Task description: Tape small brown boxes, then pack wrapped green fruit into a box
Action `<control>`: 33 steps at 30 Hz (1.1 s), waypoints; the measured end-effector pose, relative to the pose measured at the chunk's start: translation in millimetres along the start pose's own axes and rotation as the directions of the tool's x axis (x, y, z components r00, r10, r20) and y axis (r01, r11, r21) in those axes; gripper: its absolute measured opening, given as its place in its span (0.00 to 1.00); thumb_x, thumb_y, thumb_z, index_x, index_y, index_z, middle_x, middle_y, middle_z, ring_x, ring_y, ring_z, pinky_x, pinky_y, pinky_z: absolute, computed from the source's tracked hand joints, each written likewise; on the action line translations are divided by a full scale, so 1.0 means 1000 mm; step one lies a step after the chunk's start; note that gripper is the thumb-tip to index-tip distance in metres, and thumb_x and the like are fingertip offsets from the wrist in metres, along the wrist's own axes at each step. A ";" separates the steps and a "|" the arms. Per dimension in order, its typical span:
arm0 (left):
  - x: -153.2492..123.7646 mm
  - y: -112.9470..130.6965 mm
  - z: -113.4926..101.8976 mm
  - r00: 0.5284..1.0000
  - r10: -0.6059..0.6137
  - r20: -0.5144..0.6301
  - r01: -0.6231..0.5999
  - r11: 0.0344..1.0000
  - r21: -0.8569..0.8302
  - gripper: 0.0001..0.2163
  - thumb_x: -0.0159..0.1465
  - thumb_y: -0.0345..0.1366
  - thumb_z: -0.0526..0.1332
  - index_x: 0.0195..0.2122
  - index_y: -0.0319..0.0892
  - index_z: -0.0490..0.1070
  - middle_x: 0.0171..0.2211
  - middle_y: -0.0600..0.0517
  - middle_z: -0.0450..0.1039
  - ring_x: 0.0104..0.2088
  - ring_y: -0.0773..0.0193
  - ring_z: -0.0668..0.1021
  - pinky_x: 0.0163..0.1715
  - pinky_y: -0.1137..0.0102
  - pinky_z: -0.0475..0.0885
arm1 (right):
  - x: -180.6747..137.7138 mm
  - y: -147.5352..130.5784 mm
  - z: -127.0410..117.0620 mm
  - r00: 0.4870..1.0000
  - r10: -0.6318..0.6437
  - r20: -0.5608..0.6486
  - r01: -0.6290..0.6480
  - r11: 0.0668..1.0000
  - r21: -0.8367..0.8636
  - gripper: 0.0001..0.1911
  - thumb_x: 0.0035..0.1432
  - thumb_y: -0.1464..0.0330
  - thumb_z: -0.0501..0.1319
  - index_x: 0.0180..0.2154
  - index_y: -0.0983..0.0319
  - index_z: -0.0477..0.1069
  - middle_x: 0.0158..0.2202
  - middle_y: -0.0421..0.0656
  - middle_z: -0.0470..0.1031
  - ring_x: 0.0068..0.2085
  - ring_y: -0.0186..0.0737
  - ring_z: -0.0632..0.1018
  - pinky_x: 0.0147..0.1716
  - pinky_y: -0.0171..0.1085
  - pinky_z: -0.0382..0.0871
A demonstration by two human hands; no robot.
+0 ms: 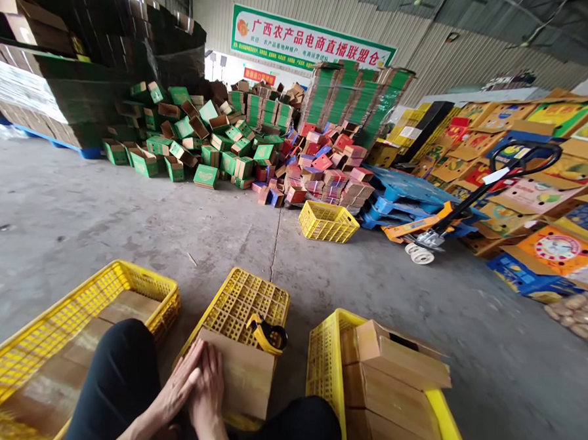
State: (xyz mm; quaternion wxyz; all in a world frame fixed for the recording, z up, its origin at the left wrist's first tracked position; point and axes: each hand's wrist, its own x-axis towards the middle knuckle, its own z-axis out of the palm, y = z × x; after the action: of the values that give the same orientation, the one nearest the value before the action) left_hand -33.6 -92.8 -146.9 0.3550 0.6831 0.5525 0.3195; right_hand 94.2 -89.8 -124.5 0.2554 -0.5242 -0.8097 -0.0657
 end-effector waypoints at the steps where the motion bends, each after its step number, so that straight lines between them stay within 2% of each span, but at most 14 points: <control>1: -0.002 0.003 0.003 1.000 -0.006 -0.003 0.006 1.000 0.020 0.27 0.78 0.47 0.44 0.77 0.55 0.48 0.76 0.51 0.48 0.76 0.53 0.54 0.72 0.47 0.53 | -0.004 0.004 -0.002 1.000 -0.002 0.006 0.002 1.000 -0.006 0.37 0.69 0.73 0.51 0.76 0.60 0.45 0.67 0.47 0.71 0.67 0.49 0.72 0.65 0.50 0.70; 6: -0.003 0.012 0.009 0.999 -0.046 0.012 0.045 0.995 0.085 0.27 0.78 0.46 0.45 0.77 0.54 0.46 0.76 0.49 0.48 0.76 0.53 0.53 0.73 0.43 0.45 | -0.022 0.029 -0.021 0.998 0.015 0.054 -0.012 0.998 -0.055 0.31 0.75 0.68 0.48 0.76 0.59 0.48 0.70 0.48 0.67 0.68 0.49 0.71 0.64 0.48 0.72; 11: 0.001 0.025 0.005 0.985 -0.143 0.094 0.119 0.968 0.222 0.27 0.78 0.44 0.43 0.77 0.54 0.47 0.77 0.51 0.44 0.77 0.55 0.50 0.73 0.43 0.38 | -0.053 0.066 -0.046 0.996 0.092 -0.003 -0.091 0.985 -0.144 0.29 0.77 0.62 0.50 0.74 0.58 0.55 0.69 0.46 0.69 0.67 0.50 0.73 0.62 0.47 0.73; 14: 0.000 0.028 0.007 0.983 -0.142 0.111 0.102 0.946 0.309 0.26 0.78 0.44 0.44 0.76 0.54 0.48 0.77 0.52 0.44 0.77 0.53 0.50 0.72 0.41 0.38 | -0.078 0.089 -0.060 0.991 0.129 -0.038 -0.135 0.966 -0.221 0.30 0.77 0.58 0.50 0.75 0.58 0.53 0.69 0.48 0.68 0.66 0.53 0.74 0.61 0.48 0.74; 17: -0.003 0.020 0.013 0.997 -0.067 0.048 0.046 0.937 0.346 0.27 0.78 0.45 0.45 0.77 0.54 0.48 0.77 0.51 0.46 0.76 0.51 0.52 0.72 0.40 0.45 | -0.100 0.104 -0.069 0.970 0.221 -0.097 -0.239 0.942 -0.236 0.32 0.77 0.57 0.47 0.76 0.58 0.47 0.70 0.49 0.66 0.66 0.55 0.74 0.59 0.49 0.76; 21: -0.006 -0.004 0.025 0.987 0.142 -0.070 -0.113 0.942 0.317 0.31 0.77 0.47 0.51 0.78 0.55 0.43 0.78 0.49 0.43 0.76 0.49 0.53 0.71 0.48 0.59 | -0.113 0.109 -0.063 0.924 0.345 -0.164 -0.367 0.922 -0.125 0.32 0.78 0.57 0.45 0.76 0.60 0.46 0.72 0.53 0.61 0.64 0.54 0.77 0.56 0.44 0.79; 23: -0.002 -0.015 0.031 0.973 0.169 -0.156 -0.112 0.940 0.321 0.32 0.77 0.47 0.51 0.78 0.55 0.38 0.78 0.48 0.42 0.76 0.47 0.54 0.70 0.48 0.62 | -0.111 0.110 -0.054 0.897 0.396 -0.198 -0.419 0.903 -0.093 0.33 0.78 0.57 0.45 0.76 0.64 0.47 0.70 0.58 0.66 0.60 0.54 0.80 0.52 0.44 0.82; 26: 0.011 -0.024 0.037 0.965 0.151 -0.217 -0.070 0.937 0.342 0.34 0.77 0.48 0.48 0.78 0.50 0.32 0.76 0.41 0.50 0.73 0.47 0.63 0.66 0.50 0.68 | -0.102 0.118 -0.042 0.862 0.451 -0.233 -0.480 0.873 -0.088 0.34 0.78 0.55 0.43 0.73 0.71 0.56 0.61 0.61 0.76 0.54 0.54 0.84 0.48 0.44 0.83; 30: 0.031 -0.017 0.042 0.940 0.171 -0.295 -0.020 0.892 0.452 0.35 0.76 0.55 0.46 0.78 0.43 0.42 0.71 0.34 0.61 0.66 0.39 0.72 0.59 0.45 0.74 | -0.088 0.124 -0.038 0.863 0.467 -0.195 -0.489 0.867 -0.089 0.34 0.78 0.55 0.41 0.68 0.72 0.66 0.57 0.62 0.79 0.52 0.53 0.84 0.49 0.43 0.82; 33: 0.036 -0.007 0.045 0.901 0.245 -0.357 -0.020 0.847 0.532 0.36 0.75 0.57 0.45 0.77 0.40 0.46 0.72 0.32 0.60 0.68 0.36 0.69 0.58 0.44 0.73 | -0.086 0.116 -0.037 0.847 0.506 -0.162 -0.527 0.837 -0.145 0.35 0.77 0.52 0.43 0.69 0.70 0.65 0.62 0.62 0.74 0.52 0.55 0.84 0.48 0.45 0.82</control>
State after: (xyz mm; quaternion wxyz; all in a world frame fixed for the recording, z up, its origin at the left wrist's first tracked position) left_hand 6.9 -62.8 -175.5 0.0109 0.7073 0.6299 0.3206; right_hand 237.2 -122.8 -153.3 0.2609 -0.7398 -0.6122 -0.0993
